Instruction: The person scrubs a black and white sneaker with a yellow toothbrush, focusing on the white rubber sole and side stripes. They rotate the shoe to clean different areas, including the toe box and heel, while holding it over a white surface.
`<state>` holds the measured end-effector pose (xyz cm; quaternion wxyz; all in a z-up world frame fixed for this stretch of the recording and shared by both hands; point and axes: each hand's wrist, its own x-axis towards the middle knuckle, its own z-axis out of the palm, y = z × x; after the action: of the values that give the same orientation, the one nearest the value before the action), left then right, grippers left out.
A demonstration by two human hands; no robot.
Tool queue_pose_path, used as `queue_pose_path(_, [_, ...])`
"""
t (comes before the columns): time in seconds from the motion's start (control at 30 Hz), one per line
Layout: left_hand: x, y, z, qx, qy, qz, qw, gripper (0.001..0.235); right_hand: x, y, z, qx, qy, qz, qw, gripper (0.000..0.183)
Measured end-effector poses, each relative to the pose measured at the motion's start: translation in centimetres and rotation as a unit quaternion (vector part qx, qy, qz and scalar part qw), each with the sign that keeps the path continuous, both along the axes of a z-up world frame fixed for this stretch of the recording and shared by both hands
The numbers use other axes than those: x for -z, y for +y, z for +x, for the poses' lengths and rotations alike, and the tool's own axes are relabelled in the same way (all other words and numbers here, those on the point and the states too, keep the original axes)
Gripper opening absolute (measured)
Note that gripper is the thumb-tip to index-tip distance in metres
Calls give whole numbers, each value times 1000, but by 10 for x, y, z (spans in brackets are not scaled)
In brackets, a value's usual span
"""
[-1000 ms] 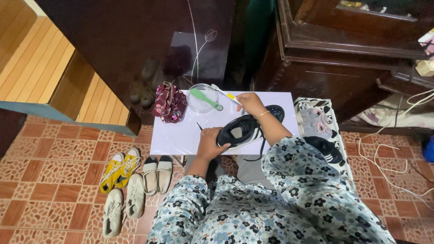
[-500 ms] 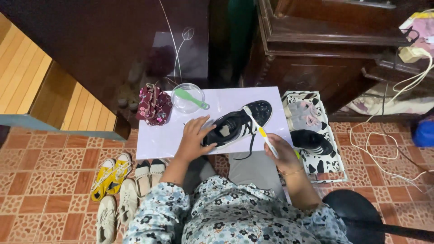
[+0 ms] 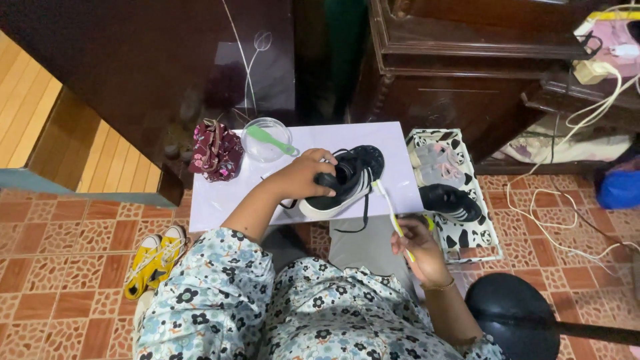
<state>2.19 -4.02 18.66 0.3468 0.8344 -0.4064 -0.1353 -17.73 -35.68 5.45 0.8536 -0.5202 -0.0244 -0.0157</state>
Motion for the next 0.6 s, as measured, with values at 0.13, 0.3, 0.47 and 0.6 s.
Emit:
queue_pose_path(0.13, [-32, -9, 10, 15, 79, -50, 996, 35, -32, -2, -3, 0, -50, -129, 990, 42])
queue_pose_path(0.3, [-51, -14, 25, -11, 85, -51, 995, 36, -76, 9, 7, 90, -59, -468, 877, 40])
queue_pose_path(0.47, [-60, -10, 19, -28, 104, -65, 992, 29, -81, 33, 26, 112, -125, -566, 807, 30])
queue_pose_path(0.6, [-46, 1, 20, -37, 102, -69, 992, 26, -66, 41, 30, 57, -158, -567, 806, 24])
